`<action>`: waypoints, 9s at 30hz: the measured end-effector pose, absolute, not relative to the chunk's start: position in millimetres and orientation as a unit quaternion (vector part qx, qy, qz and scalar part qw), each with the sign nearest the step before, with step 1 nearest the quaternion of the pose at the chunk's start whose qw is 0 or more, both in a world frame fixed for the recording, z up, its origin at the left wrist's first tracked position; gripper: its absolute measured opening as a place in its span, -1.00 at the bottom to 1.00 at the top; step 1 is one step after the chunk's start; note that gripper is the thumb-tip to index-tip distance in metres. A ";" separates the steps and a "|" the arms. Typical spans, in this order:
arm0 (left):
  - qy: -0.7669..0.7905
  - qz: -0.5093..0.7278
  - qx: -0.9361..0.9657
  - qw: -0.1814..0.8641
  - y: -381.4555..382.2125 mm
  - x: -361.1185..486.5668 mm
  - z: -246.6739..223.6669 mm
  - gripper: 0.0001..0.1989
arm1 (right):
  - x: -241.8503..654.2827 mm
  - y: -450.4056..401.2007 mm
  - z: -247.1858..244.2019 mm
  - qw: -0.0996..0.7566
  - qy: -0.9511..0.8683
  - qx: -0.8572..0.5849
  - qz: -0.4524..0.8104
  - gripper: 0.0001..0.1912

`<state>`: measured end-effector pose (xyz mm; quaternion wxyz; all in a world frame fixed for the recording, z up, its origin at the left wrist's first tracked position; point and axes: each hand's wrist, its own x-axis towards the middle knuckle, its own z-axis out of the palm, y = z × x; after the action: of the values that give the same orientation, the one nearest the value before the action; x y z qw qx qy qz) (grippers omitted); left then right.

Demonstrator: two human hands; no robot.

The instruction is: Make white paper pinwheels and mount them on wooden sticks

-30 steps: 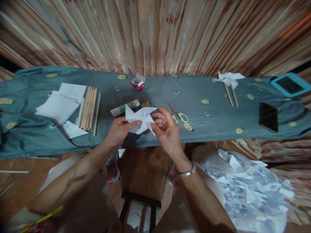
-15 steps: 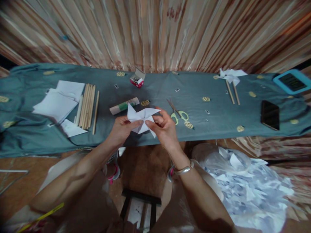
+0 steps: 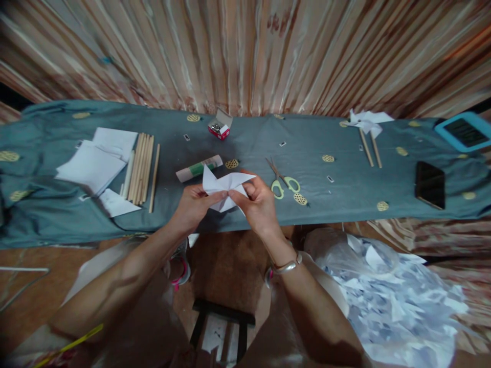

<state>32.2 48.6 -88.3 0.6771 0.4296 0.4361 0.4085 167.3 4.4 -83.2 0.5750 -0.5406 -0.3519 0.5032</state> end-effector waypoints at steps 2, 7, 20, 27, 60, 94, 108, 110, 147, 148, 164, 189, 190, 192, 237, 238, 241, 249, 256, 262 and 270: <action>0.434 0.413 0.426 0.677 50.0 31.6 -89.5 -0.76 | 165.6 5.4 -81.9 0.579 -0.350 -0.535 0.506 -0.48; 0.438 0.414 0.418 0.680 55.2 32.7 -93.5 -0.80 | 161.9 8.5 -81.7 0.579 -0.342 -0.542 0.505 -0.52; 0.458 0.446 0.384 0.666 75.7 22.2 -84.6 -0.81 | 173.0 26.6 -84.8 0.633 -0.329 -0.580 0.394 -0.68; 0.458 0.464 0.340 0.677 76.4 17.3 -79.1 -0.77 | 183.8 82.0 -75.3 0.608 -0.427 -0.586 0.324 -0.81; 0.443 0.480 0.286 0.701 83.0 9.2 -72.5 -0.76 | 159.7 222.2 -48.6 -0.065 -0.798 -0.599 -0.032 -0.68; 0.460 0.500 0.318 0.662 87.5 4.8 -71.1 -0.79 | 203.2 158.8 -80.5 0.394 -0.552 -0.707 0.199 -0.75; 0.442 0.523 0.323 0.653 87.5 12.0 -69.0 -0.73 | 191.3 31.3 -100.1 0.187 -0.669 -0.718 0.041 -0.67; 0.447 0.525 0.329 0.645 89.0 12.4 -68.9 -0.73 | 198.6 32.2 -101.4 0.239 -0.641 -0.725 0.077 -0.68; 0.457 0.483 0.371 0.649 82.6 27.3 -80.9 -0.76 | 204.1 15.2 -79.3 0.428 -0.522 -0.699 0.236 -0.88; 0.457 0.482 0.371 0.649 81.1 28.4 -81.6 -0.77 | 203.6 11.6 -73.9 0.458 -0.499 -0.694 0.245 -0.89; 0.417 0.459 0.383 0.685 64.7 41.2 -79.0 -0.83 | 168.8 -20.0 -35.5 0.498 -0.518 -0.633 0.287 -0.97; 0.414 0.418 0.366 0.721 51.9 42.3 -72.3 -0.74 | 171.2 -10.3 -44.6 0.464 -0.562 -0.659 0.188 -0.96; 0.412 0.417 0.364 0.724 51.9 42.1 -72.2 -0.73 | 172.1 -10.1 -44.9 0.463 -0.561 -0.657 0.196 -0.96; 0.407 0.415 0.359 0.730 51.8 41.8 -72.1 -0.72 | 173.8 -9.9 -45.7 0.463 -0.559 -0.655 0.208 -0.98; 0.411 0.400 0.360 0.736 51.5 40.1 -73.8 -0.76 | 178.2 -11.4 -48.1 0.446 -0.567 -0.653 0.232 -0.95; 0.413 0.399 0.362 0.734 51.4 39.9 -73.6 -0.77 | 178.3 -11.4 -48.1 0.445 -0.566 -0.654 0.234 -0.95; 0.413 0.398 0.370 0.731 51.4 39.5 -73.2 -0.79 | 179.0 -11.6 -48.1 0.443 -0.562 -0.654 0.243 -0.95; 0.404 0.393 0.393 0.726 53.1 37.6 -72.9 -0.76 | 182.7 -11.9 -52.1 0.454 -0.551 -0.646 0.271 -0.96; 0.394 0.364 0.423 0.730 53.4 35.0 -76.0 -0.69 | 185.8 -9.7 -56.3 0.464 -0.531 -0.646 0.293 -0.96; 0.404 0.364 0.438 0.716 55.0 32.6 -77.1 -0.74 | 186.1 -8.2 -58.4 0.484 -0.528 -0.626 0.309 -0.98; 0.391 0.368 0.413 0.736 54.2 32.0 -73.3 -0.69 | 184.8 -9.5 -63.4 0.503 -0.526 -0.639 0.251 -0.68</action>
<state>32.0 54.2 -73.3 0.7359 0.4128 0.3908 0.3677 184.8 -9.5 -63.4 0.5032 -0.6385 -0.5255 0.2509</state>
